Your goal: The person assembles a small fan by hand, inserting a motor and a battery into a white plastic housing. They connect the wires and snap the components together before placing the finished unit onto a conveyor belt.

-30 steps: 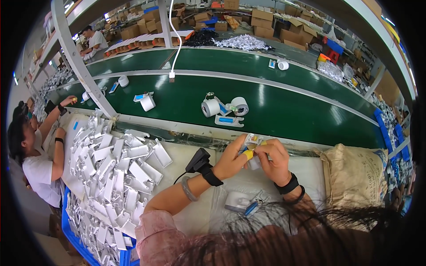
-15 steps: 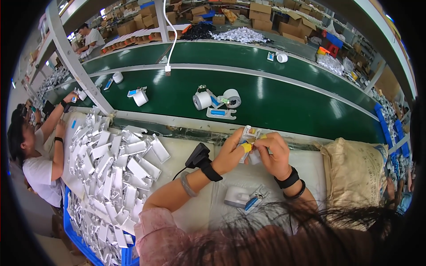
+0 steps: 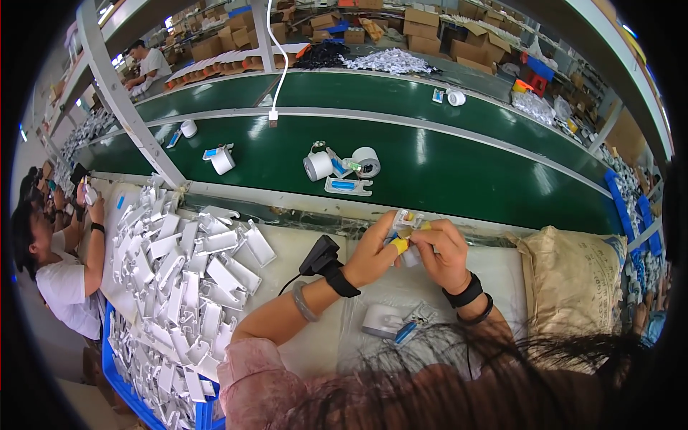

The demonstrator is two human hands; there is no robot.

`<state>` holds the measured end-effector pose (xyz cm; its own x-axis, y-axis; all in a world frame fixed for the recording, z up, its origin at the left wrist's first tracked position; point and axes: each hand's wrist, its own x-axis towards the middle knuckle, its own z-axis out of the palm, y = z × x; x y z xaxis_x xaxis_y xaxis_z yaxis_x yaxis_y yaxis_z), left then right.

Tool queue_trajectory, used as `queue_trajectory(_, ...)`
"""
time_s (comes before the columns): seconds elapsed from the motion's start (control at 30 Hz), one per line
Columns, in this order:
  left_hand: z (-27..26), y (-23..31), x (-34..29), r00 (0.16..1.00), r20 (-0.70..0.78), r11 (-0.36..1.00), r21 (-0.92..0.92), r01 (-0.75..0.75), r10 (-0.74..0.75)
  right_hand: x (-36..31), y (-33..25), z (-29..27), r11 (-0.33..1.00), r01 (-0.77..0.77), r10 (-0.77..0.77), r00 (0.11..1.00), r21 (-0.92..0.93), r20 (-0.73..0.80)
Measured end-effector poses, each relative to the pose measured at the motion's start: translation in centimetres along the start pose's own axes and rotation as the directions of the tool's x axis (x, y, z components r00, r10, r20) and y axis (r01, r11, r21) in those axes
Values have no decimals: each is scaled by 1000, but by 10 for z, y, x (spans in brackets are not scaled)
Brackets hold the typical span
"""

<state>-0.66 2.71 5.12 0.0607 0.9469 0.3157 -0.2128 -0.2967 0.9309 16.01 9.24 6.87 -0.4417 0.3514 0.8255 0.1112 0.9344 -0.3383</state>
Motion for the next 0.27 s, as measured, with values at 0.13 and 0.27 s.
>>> queue_trajectory(0.13, 1, -3, 2, 999, -31, 1000, 0, -30, 30, 1, -2, 1, 1000, -4, 3, 1000, -14, -17)
queue_trajectory(0.27, -2, -7, 1, 999, -22, 999, 10, -31, 31, 0, 0, 0, 1000, 5, -5, 1000, -15, 12)
